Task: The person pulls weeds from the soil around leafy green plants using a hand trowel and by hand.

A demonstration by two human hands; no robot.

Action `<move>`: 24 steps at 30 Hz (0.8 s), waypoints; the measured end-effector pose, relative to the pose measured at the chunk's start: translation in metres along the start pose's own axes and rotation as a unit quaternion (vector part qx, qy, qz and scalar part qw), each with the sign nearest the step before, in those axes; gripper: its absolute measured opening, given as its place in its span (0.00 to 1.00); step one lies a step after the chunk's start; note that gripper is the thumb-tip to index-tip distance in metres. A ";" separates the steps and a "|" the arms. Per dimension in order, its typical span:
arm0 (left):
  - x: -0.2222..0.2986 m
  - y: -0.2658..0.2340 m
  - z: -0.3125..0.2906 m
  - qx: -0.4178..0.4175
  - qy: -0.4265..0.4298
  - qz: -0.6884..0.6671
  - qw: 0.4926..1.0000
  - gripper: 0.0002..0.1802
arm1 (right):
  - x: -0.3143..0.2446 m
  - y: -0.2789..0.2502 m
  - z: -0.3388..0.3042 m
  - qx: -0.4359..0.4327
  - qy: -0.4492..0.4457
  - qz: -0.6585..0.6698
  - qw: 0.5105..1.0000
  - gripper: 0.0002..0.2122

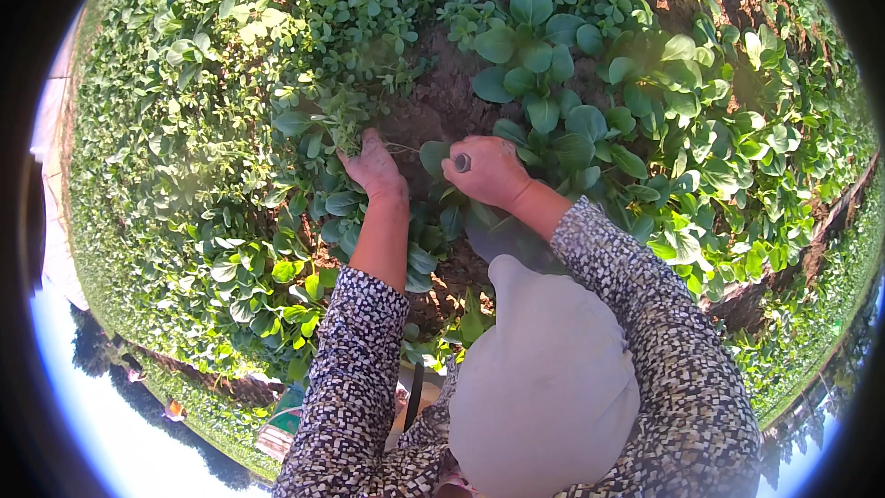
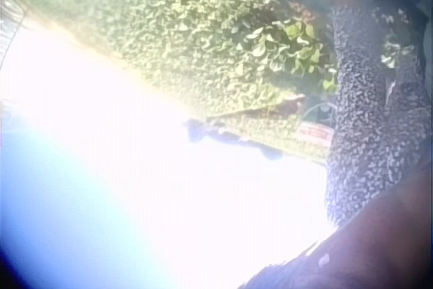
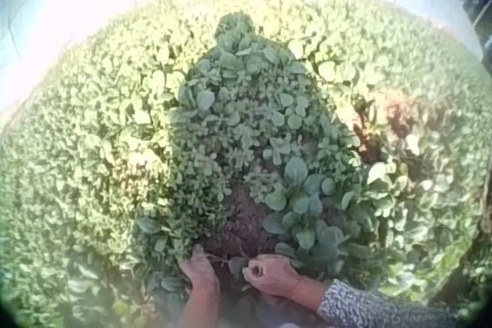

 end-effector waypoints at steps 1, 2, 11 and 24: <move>0.004 0.003 0.002 -0.008 0.019 0.056 0.998 0.26 | -0.001 0.002 0.011 0.014 -0.022 -0.010 1.000 0.11; 0.009 0.007 0.005 -0.014 0.041 0.110 0.993 0.27 | -0.004 0.004 0.016 0.028 -0.044 -0.020 0.998 0.12; 0.047 0.086 0.029 -0.071 0.046 0.659 0.747 0.41 | -0.001 0.001 0.011 0.015 -0.094 -0.092 0.991 0.10; 0.017 0.028 0.070 -0.039 0.057 0.222 0.973 0.21 | 0.005 -0.001 -0.003 0.036 -0.049 -0.035 0.998 0.10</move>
Point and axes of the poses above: each hand's wrist, its own z-axis towards the middle knuckle, its own y-axis out of the palm, x = y × z, the point moved 4 cm from there along z, towards the middle knuckle, and after that the axes turned 4 degrees about -x, right-handed, at the moved point
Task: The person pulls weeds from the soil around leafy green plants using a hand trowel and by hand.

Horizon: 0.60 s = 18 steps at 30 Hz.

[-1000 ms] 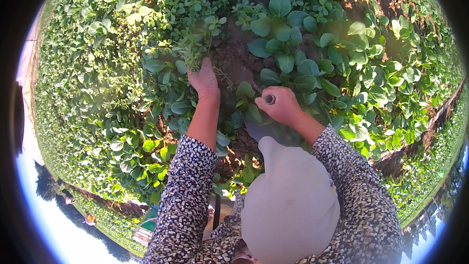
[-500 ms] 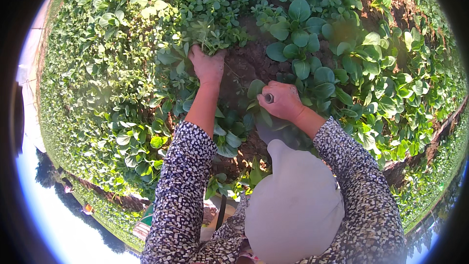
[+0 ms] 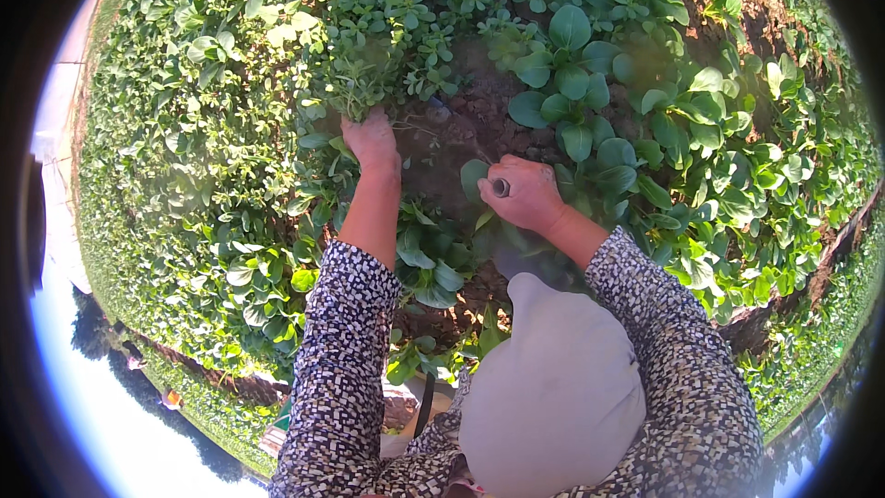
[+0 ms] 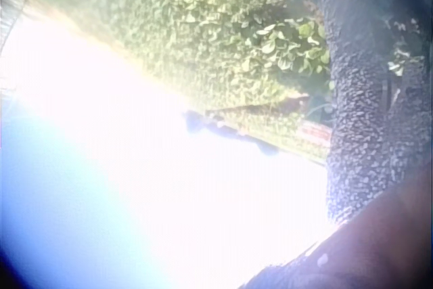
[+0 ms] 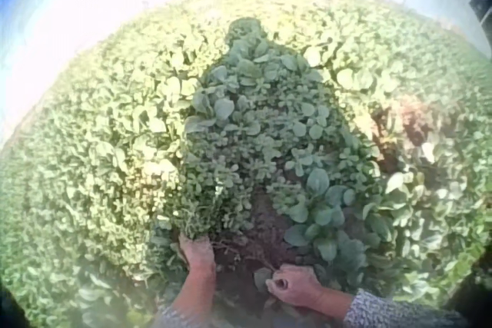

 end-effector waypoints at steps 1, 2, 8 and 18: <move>-0.001 0.000 0.007 -0.022 -0.018 -0.190 0.981 0.19 | -0.005 0.007 0.017 0.005 -0.020 0.005 1.000 0.10; -0.004 0.004 0.010 -0.042 -0.044 -0.250 0.966 0.18 | -0.011 0.013 0.038 0.027 -0.043 -0.021 0.998 0.11; 0.009 -0.034 0.021 0.015 -0.112 -0.125 0.986 0.16 | -0.018 0.034 0.071 -0.050 0.067 0.119 0.989 0.14; 0.038 0.007 -0.002 0.054 -0.170 -0.078 0.981 0.21 | -0.001 0.006 0.014 -0.063 0.053 0.093 0.992 0.13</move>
Point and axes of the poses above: each hand's wrist, its own z-axis towards the middle knuckle, its own y-axis out of the palm, x = y × z, the point moved 4 cm from there along z, towards the middle knuckle, and after that the axes turned 4 degrees about -x, right-handed, at the moved point
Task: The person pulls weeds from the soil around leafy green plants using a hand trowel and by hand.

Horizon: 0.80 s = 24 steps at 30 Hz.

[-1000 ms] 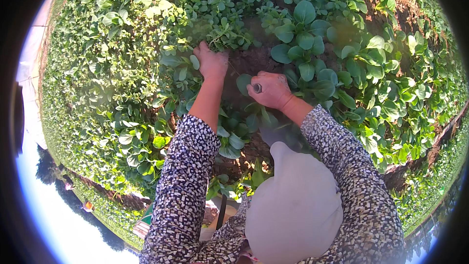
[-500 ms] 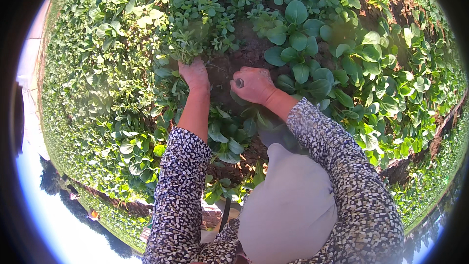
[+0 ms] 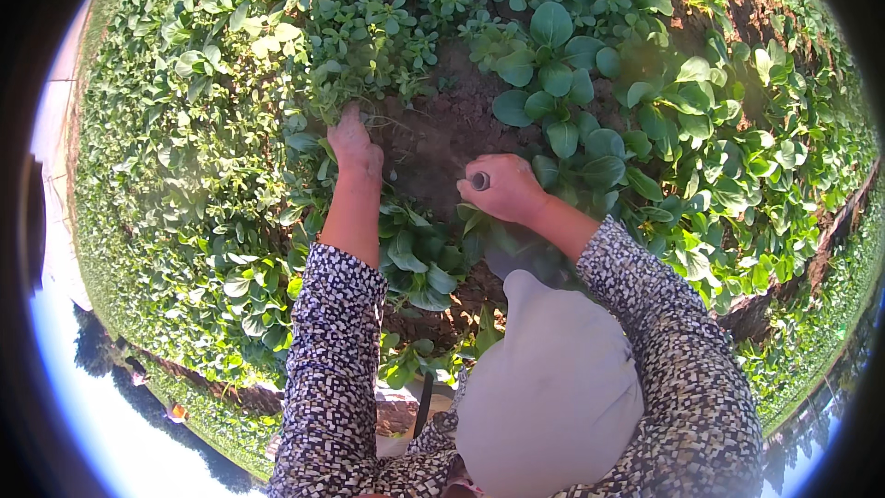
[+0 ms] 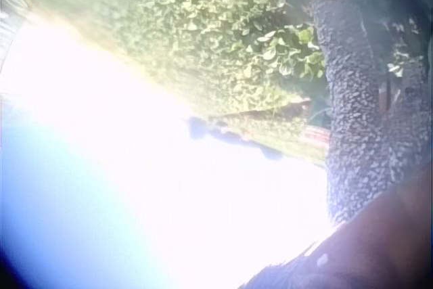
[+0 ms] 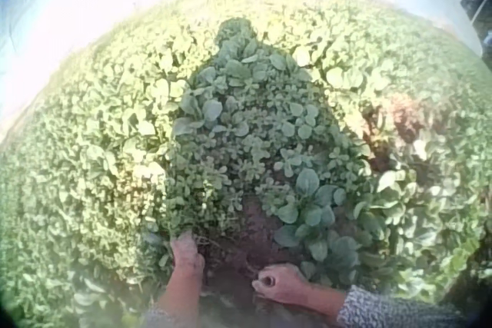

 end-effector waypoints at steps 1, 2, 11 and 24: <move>0.002 0.013 -0.006 -0.017 -0.023 0.002 1.000 0.21 | -0.004 0.005 0.020 0.023 0.004 -0.011 1.000 0.13; 0.005 0.017 -0.007 -0.054 0.018 0.052 0.997 0.22 | -0.010 0.011 0.033 0.040 0.000 -0.018 0.999 0.13; 0.020 0.085 -0.032 -0.130 0.256 0.678 0.677 0.59 | -0.008 -0.030 -0.061 0.082 0.048 -0.075 0.993 0.11; 0.005 0.073 0.010 -0.076 0.220 0.520 0.822 0.23 | -0.009 -0.014 0.005 0.129 -0.089 -0.193 0.969 0.11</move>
Point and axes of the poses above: each hand's wrist, its own z-axis towards the middle knuckle, its own y-axis out of the palm, x = y × z, the point moved 4 cm from there along z, towards the middle knuckle, and after that the axes turned 4 degrees about -x, right-handed, at the moved point
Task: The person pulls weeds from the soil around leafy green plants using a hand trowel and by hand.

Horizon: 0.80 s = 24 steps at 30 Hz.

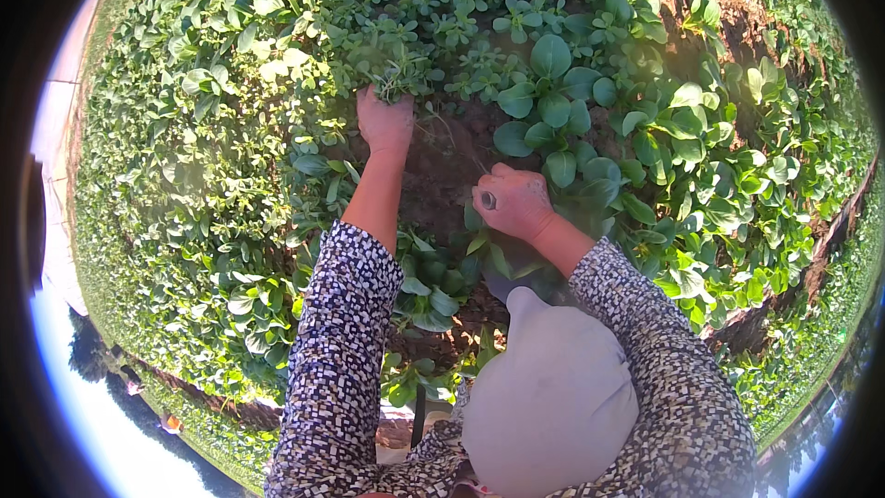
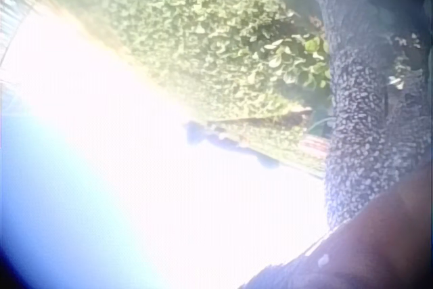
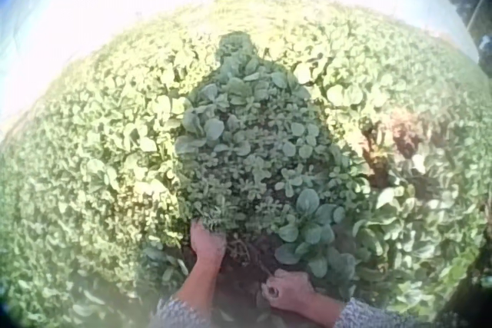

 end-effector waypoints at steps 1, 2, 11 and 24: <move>-0.019 -0.002 0.006 -0.008 -0.027 -0.120 0.992 0.22 | 0.002 -0.001 -0.005 -0.008 0.012 0.017 1.000 0.10; -0.037 -0.004 0.011 -0.014 -0.053 -0.239 0.970 0.21 | 0.002 0.003 -0.004 -0.009 0.011 0.033 0.999 0.10; -0.018 -0.001 0.013 -0.028 -0.011 -0.329 0.944 0.16 | 0.025 0.019 0.046 -0.020 0.092 0.194 0.976 0.14; 0.009 -0.026 0.021 -0.037 0.099 0.181 0.978 0.30 | 0.012 0.039 0.096 -0.079 0.070 0.160 0.981 0.12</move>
Point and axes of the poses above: each hand's wrist, its own z-axis towards the middle knuckle, its own y-axis out of the palm, x = y × z, the point moved 4 cm from there along z, towards the middle knuckle, and after that the axes turned 4 degrees about -x, right-handed, at the moved point
